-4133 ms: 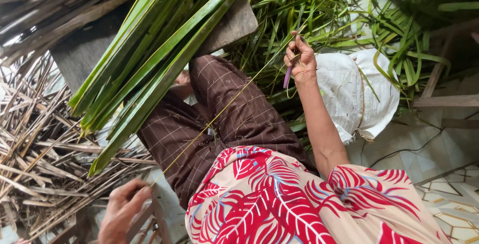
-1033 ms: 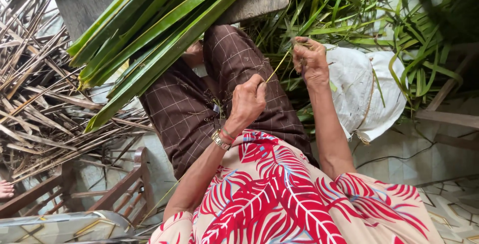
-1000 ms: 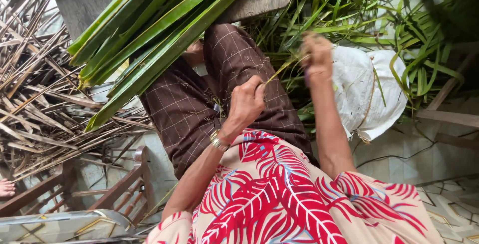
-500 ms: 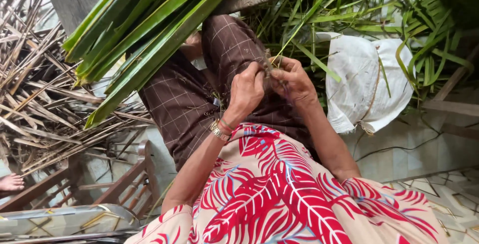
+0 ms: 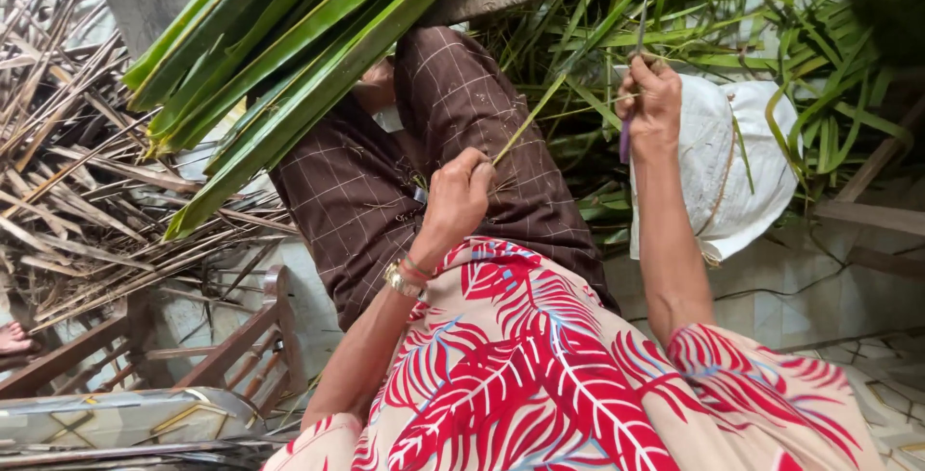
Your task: Stripping the leafy part from palm fronds to collect the central midribs using a knife
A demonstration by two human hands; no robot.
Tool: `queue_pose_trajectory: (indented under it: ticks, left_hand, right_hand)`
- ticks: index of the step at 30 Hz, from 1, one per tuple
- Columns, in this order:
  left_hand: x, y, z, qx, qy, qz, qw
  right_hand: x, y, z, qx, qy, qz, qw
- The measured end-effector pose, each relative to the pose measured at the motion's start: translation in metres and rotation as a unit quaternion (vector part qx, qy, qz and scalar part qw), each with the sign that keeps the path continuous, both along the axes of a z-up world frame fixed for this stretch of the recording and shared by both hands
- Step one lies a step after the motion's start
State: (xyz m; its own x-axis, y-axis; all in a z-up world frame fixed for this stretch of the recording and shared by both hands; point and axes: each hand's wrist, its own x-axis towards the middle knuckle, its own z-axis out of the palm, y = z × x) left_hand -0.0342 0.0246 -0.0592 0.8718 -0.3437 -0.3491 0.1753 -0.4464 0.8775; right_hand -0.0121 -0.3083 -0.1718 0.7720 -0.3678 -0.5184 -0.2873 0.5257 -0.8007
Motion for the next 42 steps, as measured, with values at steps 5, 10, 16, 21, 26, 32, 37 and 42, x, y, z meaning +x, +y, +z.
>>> queue_pose_trajectory:
  ticks: [5, 10, 16, 21, 26, 32, 37, 42]
  left_hand:
    - [0.017, -0.018, -0.047, -0.05, 0.075, 0.029, 0.995]
    - [0.027, -0.031, -0.044, -0.05, 0.132, 0.013, 0.99]
    - [0.017, -0.024, -0.065, -0.054, 0.094, 0.017, 0.994]
    - [0.007, -0.011, -0.059, -0.04, 0.083, -0.002, 0.996]
    - [0.004, -0.012, -0.047, 0.006, 0.047, -0.012, 0.999]
    - [0.009, -0.014, -0.012, 0.072, 0.024, -0.051, 0.996]
    - [0.021, -0.018, 0.002, 0.102, -0.053, -0.01, 0.993]
    - [0.023, -0.034, -0.012, 0.121, -0.082, -0.01, 0.989]
  right_hand:
    - [-0.015, 0.09, 0.067, -0.082, -0.006, 0.102, 0.991]
    - [-0.033, 0.13, 0.04, 0.076, -0.047, 0.198, 0.976]
    - [-0.028, 0.12, 0.013, 0.121, -0.023, 0.127, 0.984]
    - [-0.01, 0.092, 0.001, 0.132, 0.0, 0.103, 0.986]
    - [-0.001, 0.06, -0.034, 0.117, 0.002, 0.078, 0.99]
    - [0.005, 0.001, -0.058, 0.111, 0.009, 0.048, 0.993]
    - [-0.008, 0.077, 0.062, -0.029, 0.028, 0.165, 0.985]
    - [-0.025, 0.126, 0.021, 0.066, 0.014, 0.183, 0.981]
